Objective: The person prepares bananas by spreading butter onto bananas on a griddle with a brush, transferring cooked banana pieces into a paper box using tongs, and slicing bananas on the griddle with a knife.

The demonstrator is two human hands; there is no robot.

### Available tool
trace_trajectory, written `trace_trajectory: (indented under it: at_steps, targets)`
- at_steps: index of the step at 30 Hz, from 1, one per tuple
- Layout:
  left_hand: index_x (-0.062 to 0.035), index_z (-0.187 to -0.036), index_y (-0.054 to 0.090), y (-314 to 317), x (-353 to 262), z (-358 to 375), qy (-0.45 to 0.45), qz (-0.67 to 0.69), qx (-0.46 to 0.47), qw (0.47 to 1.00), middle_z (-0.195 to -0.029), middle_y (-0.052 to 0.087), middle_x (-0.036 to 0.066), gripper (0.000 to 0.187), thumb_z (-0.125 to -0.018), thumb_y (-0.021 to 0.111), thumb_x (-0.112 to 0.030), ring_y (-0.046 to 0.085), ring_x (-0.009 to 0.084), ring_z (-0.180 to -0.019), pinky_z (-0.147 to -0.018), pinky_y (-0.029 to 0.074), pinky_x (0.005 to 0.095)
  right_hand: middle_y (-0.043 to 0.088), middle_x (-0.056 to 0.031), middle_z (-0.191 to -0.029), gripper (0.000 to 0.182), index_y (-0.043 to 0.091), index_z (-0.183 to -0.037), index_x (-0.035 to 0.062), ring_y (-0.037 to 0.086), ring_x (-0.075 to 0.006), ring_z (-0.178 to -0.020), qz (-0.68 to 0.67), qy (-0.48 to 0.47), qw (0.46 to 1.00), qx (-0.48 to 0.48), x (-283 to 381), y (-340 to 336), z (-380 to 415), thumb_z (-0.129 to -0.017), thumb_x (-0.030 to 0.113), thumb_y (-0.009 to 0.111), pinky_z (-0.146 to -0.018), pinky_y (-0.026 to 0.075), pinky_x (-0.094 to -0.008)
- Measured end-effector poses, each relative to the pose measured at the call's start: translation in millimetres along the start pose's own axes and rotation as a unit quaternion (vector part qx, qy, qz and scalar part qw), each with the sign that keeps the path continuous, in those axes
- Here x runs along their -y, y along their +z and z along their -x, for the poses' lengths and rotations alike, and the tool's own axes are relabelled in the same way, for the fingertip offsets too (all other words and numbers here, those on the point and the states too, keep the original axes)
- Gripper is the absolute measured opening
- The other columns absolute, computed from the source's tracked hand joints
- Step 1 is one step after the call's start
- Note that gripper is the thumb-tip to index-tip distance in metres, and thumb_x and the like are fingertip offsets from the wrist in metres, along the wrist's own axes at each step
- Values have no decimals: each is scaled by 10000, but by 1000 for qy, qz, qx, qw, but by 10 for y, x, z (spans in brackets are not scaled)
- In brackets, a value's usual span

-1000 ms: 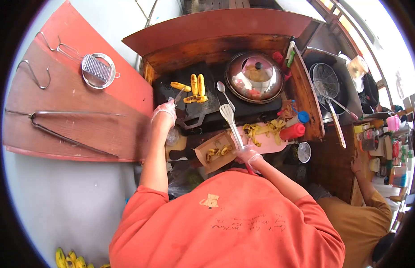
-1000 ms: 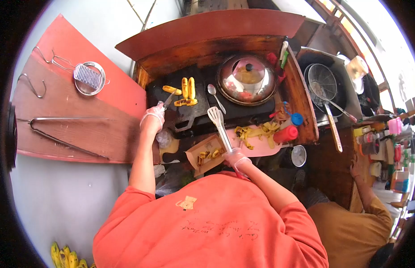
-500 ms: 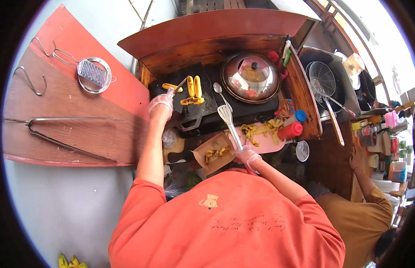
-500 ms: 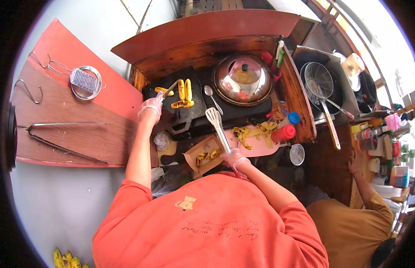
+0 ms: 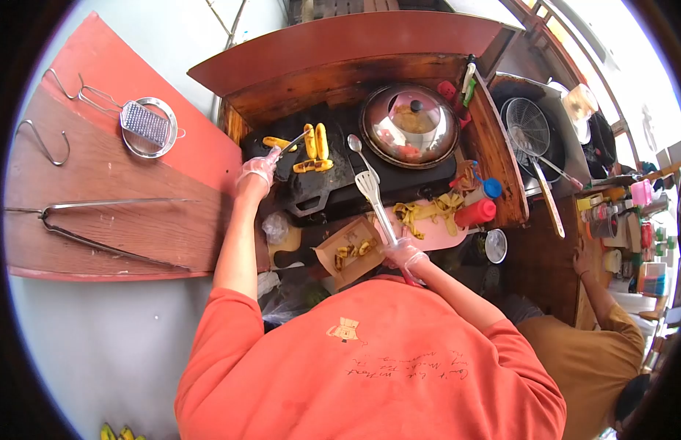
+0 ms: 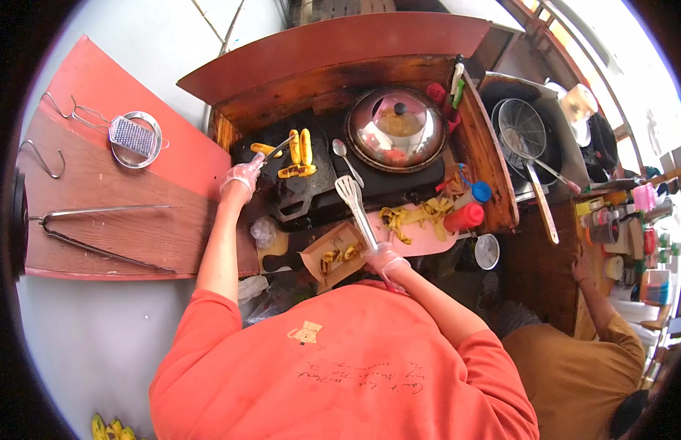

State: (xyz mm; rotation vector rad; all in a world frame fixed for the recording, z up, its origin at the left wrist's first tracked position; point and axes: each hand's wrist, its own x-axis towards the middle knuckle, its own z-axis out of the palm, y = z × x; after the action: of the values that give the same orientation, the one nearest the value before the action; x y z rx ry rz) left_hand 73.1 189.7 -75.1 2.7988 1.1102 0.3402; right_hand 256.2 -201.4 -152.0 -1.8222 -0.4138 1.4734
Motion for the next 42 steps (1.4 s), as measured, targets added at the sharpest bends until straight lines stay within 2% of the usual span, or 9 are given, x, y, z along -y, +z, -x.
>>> trace_trajectory:
  at_steps: [6,11,13,15,19,25,32,34,42]
  targets:
    - [-160,-1018,727,288,58,-226,-165,89,136,973,-883,704,126,464,-1031,422,-508,649,343,-814,-738,506,458,688,-117,-713,261,656,-895,-47,664,-191,-604,-16,-4,1000,-4,-118,41,-99,-841,208,668,-531,519,-320]
    - [-242,-1141,700,86,-100,-83,-179,52,166,968,-975,717,130,382,-1052,393,-450,663,367,-916,-783,527,484,689,-118,-706,291,657,-868,-41,667,-192,-609,17,-7,1000,-7,-113,29,-122,-844,248,672,-540,526,-320]
    - [-261,-1202,683,704,524,28,-51,7,102,993,-1044,708,146,382,-1044,402,-466,662,376,-955,-818,526,486,689,-118,-705,293,657,-865,-40,666,-195,-606,14,-14,1000,1,-141,17,-149,-846,252,672,-542,527,-323]
    - [-133,-1106,716,993,778,11,-63,67,77,993,-920,718,100,365,-1021,522,-431,644,255,-818,-747,491,401,689,-117,-704,296,657,-863,-40,665,-198,-603,7,-17,1000,7,-163,4,-149,-848,256,671,-544,528,-326]
    - [-137,-1166,714,-24,82,15,-224,91,156,958,-940,733,55,294,-1007,581,-344,666,205,-808,-721,497,374,695,-122,-707,299,664,-866,-36,674,-203,-613,3,-21,1000,-13,-62,44,-22,-852,263,668,-551,533,-335]
    - [-244,-1252,685,-468,-385,136,-115,19,132,984,-1081,710,140,329,-1019,531,-419,662,339,-918,-804,505,424,701,-121,-705,304,683,-865,-35,670,-198,-599,36,-10,999,-6,-221,36,-179,-839,267,664,-546,529,-334]
    - [-210,-1217,698,196,61,16,-304,292,208,883,-1038,728,123,462,-1021,455,-551,666,299,-963,-846,495,375,676,-105,-679,272,670,-803,-33,627,-168,-577,12,4,1000,-5,-153,27,-123,-835,237,670,-534,497,-320]
    - [-245,-1231,685,194,12,36,-159,3,188,969,-1039,721,128,335,-1029,499,-439,672,314,-905,-799,517,404,664,-96,-669,253,666,-797,-29,616,-164,-572,3,1,1000,1,-63,20,-46,-838,221,670,-526,488,-319]
    - [-315,-1355,593,-28,101,282,-147,53,188,970,-1106,691,146,384,-1000,523,-185,669,371,-897,-789,534,479,632,-78,-643,216,637,-802,-19,598,-161,-558,-34,-15,999,-8,-101,40,-88,-846,191,662,-499,470,-318]
